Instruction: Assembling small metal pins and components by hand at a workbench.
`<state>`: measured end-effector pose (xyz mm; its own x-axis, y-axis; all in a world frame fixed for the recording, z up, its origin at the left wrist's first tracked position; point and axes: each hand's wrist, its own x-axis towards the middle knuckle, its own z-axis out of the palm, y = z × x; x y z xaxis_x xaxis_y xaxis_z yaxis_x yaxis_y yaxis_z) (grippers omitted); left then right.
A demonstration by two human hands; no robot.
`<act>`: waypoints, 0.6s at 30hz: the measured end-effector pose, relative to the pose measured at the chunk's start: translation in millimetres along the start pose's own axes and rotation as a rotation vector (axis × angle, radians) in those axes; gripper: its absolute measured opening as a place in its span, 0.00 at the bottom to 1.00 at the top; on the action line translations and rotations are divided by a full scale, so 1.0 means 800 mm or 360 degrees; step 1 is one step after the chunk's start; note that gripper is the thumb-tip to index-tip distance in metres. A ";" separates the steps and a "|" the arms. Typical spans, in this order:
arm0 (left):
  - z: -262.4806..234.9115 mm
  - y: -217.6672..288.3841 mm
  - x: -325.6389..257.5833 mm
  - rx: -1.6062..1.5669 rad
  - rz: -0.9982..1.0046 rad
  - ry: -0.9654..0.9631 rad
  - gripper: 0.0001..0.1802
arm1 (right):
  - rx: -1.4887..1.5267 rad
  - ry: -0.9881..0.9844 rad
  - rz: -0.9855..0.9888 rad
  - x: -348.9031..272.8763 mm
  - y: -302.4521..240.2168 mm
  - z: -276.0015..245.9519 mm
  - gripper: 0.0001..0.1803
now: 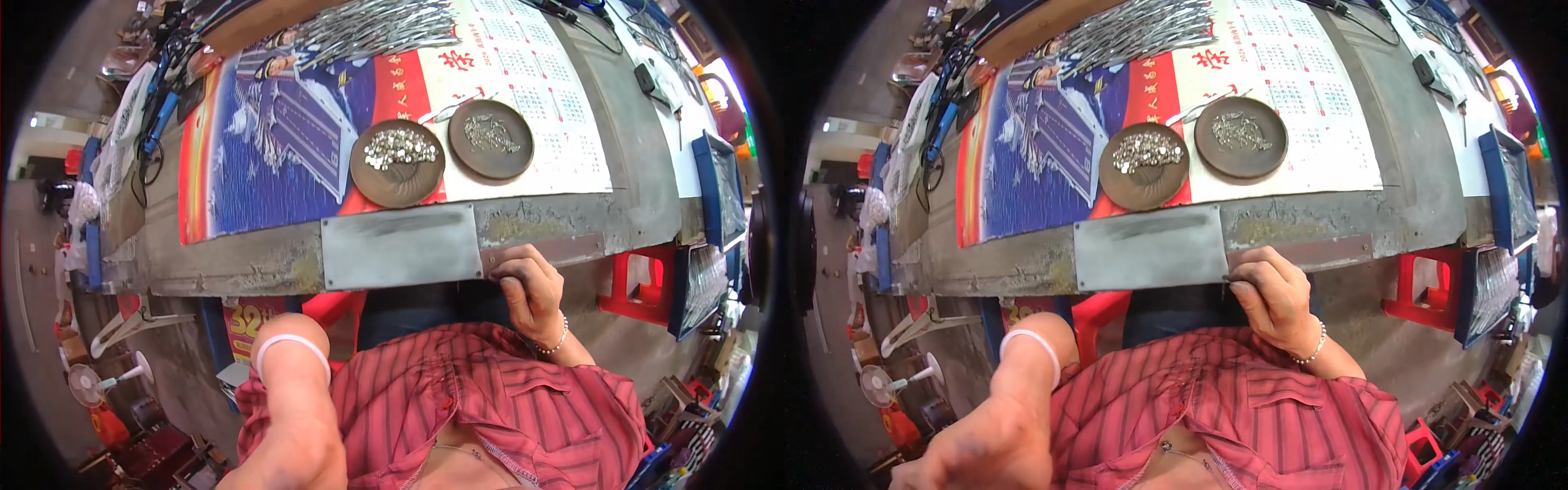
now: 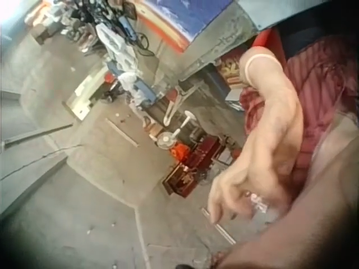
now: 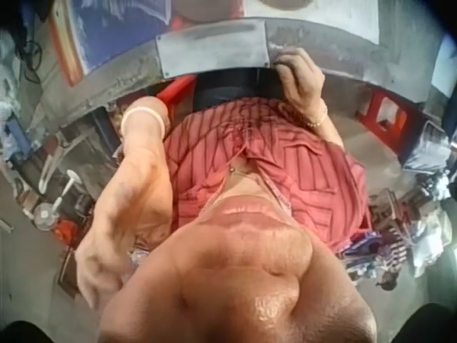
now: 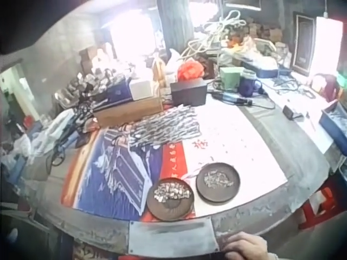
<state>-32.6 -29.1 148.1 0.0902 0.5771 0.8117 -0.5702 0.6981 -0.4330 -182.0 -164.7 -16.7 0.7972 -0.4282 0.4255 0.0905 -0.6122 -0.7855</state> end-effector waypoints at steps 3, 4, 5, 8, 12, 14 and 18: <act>-0.029 0.017 -0.031 0.0063 -0.0737 -0.0203 0.21 | -0.0025 0.0153 0.0025 -0.005 0.021 -0.009 0.04; -0.038 0.018 -0.042 -0.0137 -0.1021 -0.0109 0.18 | 0.0000 0.0221 0.0046 -0.007 0.030 -0.012 0.04; -0.046 0.015 -0.049 0.0224 -0.1292 -0.0305 0.17 | 0.0017 0.0240 0.0047 -0.007 0.037 -0.013 0.04; -0.088 -0.037 -0.114 0.1016 -0.2064 -0.0617 0.08 | 0.0042 0.0351 0.0175 -0.015 0.052 -0.011 0.03; -0.130 -0.111 -0.182 0.0905 -0.2528 -0.1815 0.15 | -0.0058 0.0271 -0.0156 -0.004 0.055 -0.007 0.05; -0.141 -0.131 -0.213 0.0751 -0.2507 -0.1992 0.17 | -0.0034 0.0302 -0.0167 -0.004 0.059 -0.002 0.06; -0.152 -0.163 -0.248 0.0633 -0.2528 -0.2438 0.24 | 0.0003 0.0330 -0.0132 0.004 0.062 0.003 0.07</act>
<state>122.8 -183.0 -3.8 0.1064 -0.9943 -0.0084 -0.7990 -0.0905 0.5945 -173.4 -195.2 -55.1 0.6470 -0.5041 0.5720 0.1518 -0.6500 -0.7446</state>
